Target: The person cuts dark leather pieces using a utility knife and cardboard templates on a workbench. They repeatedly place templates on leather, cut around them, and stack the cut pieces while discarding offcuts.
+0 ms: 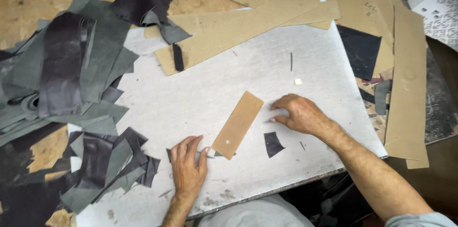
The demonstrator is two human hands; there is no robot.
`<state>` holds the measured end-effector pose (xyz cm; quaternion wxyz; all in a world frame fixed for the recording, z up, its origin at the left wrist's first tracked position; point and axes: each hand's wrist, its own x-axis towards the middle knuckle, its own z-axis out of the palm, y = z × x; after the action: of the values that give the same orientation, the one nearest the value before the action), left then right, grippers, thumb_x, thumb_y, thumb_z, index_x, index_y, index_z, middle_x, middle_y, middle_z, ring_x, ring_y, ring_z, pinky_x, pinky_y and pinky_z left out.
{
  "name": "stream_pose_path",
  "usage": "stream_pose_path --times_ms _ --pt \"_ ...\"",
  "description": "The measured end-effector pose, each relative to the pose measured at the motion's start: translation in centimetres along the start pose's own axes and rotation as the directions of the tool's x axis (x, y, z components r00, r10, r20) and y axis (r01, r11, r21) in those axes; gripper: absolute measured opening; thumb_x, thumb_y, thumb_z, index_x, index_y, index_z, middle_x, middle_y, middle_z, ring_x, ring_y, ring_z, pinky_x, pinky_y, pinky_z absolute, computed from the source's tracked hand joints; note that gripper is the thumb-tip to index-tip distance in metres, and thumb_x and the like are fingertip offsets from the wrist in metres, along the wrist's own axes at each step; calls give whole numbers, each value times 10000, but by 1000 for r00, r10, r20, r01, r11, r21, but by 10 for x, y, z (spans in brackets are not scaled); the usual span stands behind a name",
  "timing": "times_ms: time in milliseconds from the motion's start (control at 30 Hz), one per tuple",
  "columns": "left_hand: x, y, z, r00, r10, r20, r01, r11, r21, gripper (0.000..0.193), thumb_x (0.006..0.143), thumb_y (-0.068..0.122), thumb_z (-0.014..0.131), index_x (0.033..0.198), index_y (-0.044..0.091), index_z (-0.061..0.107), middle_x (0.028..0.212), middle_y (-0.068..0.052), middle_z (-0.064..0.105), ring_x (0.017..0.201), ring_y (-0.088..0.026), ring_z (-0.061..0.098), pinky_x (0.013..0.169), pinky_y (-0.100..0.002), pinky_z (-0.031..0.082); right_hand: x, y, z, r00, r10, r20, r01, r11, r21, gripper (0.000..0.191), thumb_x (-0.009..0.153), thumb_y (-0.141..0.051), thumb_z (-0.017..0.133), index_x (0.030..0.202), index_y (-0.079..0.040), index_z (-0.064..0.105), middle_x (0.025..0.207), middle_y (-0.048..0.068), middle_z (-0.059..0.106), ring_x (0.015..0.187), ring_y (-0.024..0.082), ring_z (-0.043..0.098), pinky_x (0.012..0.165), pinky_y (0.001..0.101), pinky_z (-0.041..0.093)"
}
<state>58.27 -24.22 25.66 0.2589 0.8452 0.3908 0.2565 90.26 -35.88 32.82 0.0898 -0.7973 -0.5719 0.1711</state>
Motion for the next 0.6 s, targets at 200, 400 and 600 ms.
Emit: stream_pose_path --times_ms 200,400,600 --pt "-16 -15 18 999 -9 -36 15 981 194 350 874 275 712 1197 141 712 1233 -69 631 1169 -311 530 1001 -495 421 112 75 -33 836 -49 -547 87 995 44 361 838 -127 827 1165 -8 729 1206 212 717 1161 386 654 996 464 534" --pt "-37 -50 33 998 -40 -50 49 978 202 325 863 308 696 1151 174 762 1196 -68 655 1150 -292 528 1005 -476 440 247 164 -93 638 176 -750 -169 982 87 482 877 -201 849 1284 -8 679 1210 248 684 1141 410 626 960 501 512" --pt "-50 -91 45 968 -182 171 102 914 394 354 877 351 645 1162 193 783 1214 -98 657 1184 -307 504 1041 -488 407 321 204 -96 771 210 -601 -305 950 -61 207 857 -215 808 1054 -151 793 1037 147 760 1018 347 673 989 567 416"
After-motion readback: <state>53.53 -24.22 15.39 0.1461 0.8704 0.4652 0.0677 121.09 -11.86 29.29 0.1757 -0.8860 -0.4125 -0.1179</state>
